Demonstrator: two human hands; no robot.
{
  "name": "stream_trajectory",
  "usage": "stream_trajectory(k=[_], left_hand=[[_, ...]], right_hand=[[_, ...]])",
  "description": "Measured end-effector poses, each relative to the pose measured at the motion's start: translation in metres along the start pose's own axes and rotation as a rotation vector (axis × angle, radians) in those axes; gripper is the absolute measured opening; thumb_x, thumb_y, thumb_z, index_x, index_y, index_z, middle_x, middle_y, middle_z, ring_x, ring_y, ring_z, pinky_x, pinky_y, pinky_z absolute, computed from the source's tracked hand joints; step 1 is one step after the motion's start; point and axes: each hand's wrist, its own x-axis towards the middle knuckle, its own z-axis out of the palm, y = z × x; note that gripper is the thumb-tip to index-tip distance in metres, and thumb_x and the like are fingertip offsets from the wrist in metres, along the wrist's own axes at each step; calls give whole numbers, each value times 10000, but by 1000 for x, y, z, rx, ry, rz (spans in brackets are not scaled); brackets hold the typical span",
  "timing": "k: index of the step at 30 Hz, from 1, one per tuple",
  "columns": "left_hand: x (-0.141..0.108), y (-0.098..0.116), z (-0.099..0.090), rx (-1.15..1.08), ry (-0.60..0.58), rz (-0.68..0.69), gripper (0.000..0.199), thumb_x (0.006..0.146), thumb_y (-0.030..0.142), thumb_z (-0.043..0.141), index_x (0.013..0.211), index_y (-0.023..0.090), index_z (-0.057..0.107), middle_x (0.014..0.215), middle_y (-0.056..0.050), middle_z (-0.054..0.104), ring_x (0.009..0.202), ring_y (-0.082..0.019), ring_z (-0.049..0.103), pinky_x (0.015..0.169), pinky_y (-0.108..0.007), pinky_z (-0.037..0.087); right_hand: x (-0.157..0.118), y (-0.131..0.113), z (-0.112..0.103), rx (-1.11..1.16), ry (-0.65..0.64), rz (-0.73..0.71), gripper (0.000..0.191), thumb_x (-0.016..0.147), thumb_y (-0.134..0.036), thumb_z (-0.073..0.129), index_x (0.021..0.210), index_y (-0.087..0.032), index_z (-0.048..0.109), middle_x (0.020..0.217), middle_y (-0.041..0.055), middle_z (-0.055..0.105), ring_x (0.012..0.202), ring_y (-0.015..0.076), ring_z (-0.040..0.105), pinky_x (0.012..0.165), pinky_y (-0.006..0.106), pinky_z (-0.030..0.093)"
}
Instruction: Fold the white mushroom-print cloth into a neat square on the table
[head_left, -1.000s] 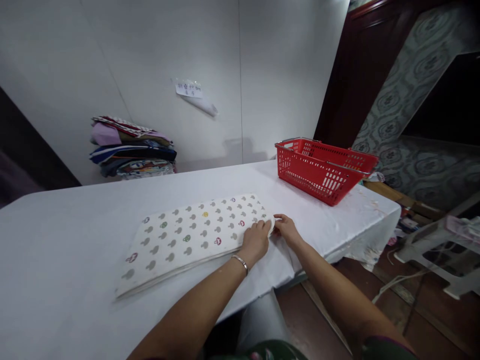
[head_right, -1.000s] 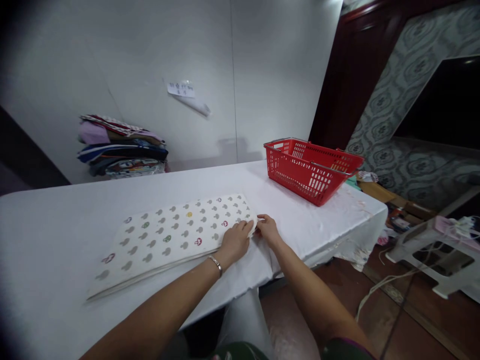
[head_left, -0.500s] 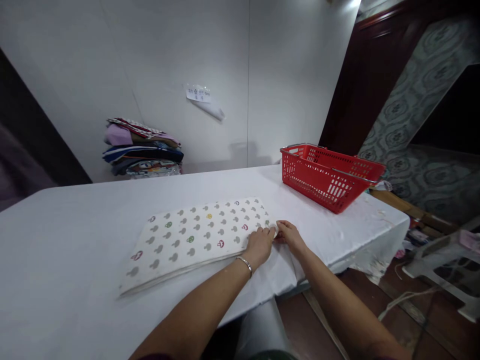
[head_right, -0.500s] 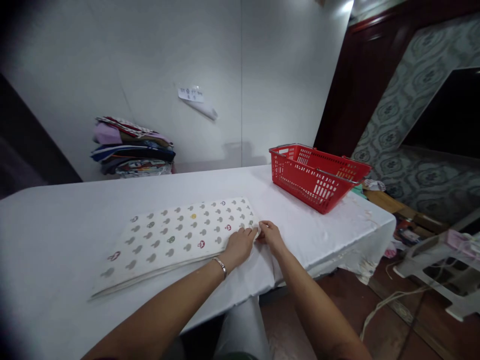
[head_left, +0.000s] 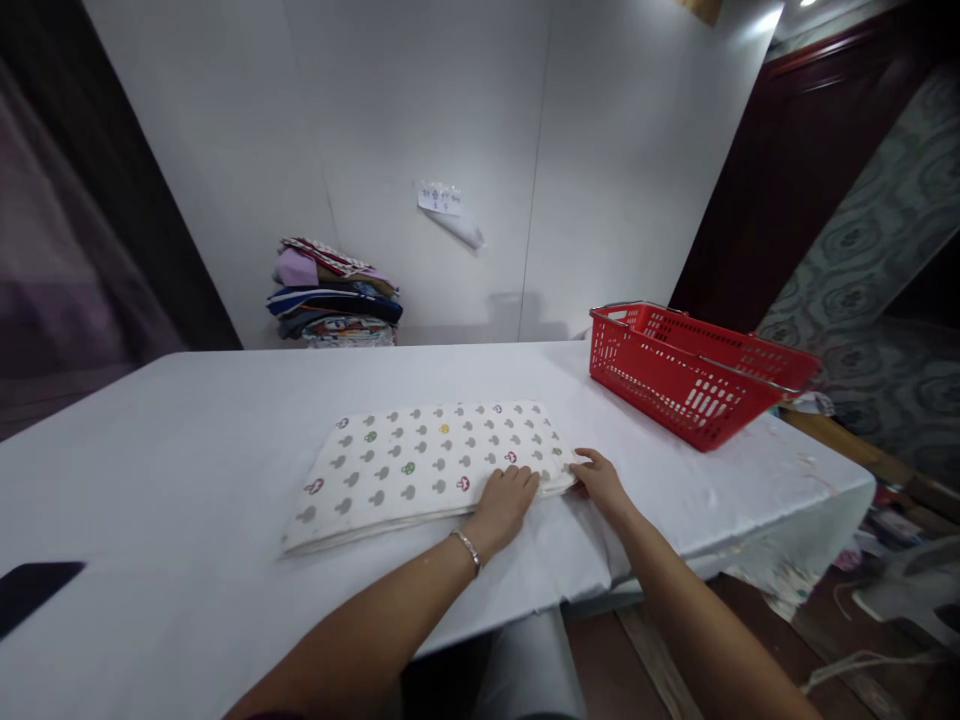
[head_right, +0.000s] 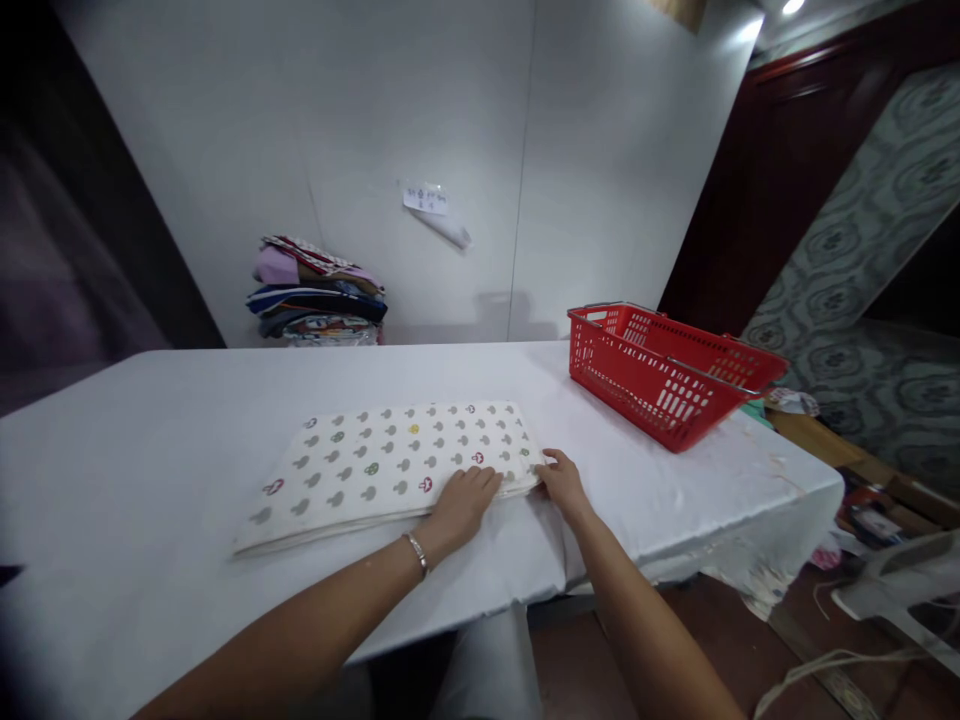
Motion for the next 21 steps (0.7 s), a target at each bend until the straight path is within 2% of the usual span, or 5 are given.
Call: stream_trajectory(k=[3,6,10,14,21], left_hand=[[-27,-28,-6,22,7,-91,492,798,-16,362,1220,210,476,1169,-83,554,1048,-219,490,841,-367,379],[-64,-59,-16,66,21,-197,503,792,-27,359,1214,213,492,1181,-80,560,1055,-215,493,847,-360,374],[-118,-91,-36,111,44,-381,478,794,3,398,1198,228,518,1183,-74,571,1078,-214,494,880,-365,367],[-153,-103,-47,100,71,-509,351,826,108,448,1138,223,563,1162,-68,593,1073,-218,502,908,-381,367],[-172,-114,-42,33,163,-489,278,866,236,487,1135,226,559,1168,-49,598,1087,-212,498,922,-380,371]], right_hand=[[2,4,-3,-177,0,-89,427,663,-265,583,1074,-153,555,503,-69,528,391,107,462,379,206,335],[2,8,-8,-364,-2,-192,465,700,-332,539,1129,-152,564,548,-52,555,459,120,496,449,219,353],[6,11,-13,-605,12,-243,491,743,-385,468,1164,-154,567,645,-3,625,559,158,562,536,255,389],[9,13,-11,-740,15,-261,480,752,-384,438,1155,-167,581,677,11,645,613,183,596,564,268,401],[3,8,-8,-835,57,-288,450,781,-346,421,1167,-171,574,702,23,652,620,179,588,572,260,394]])
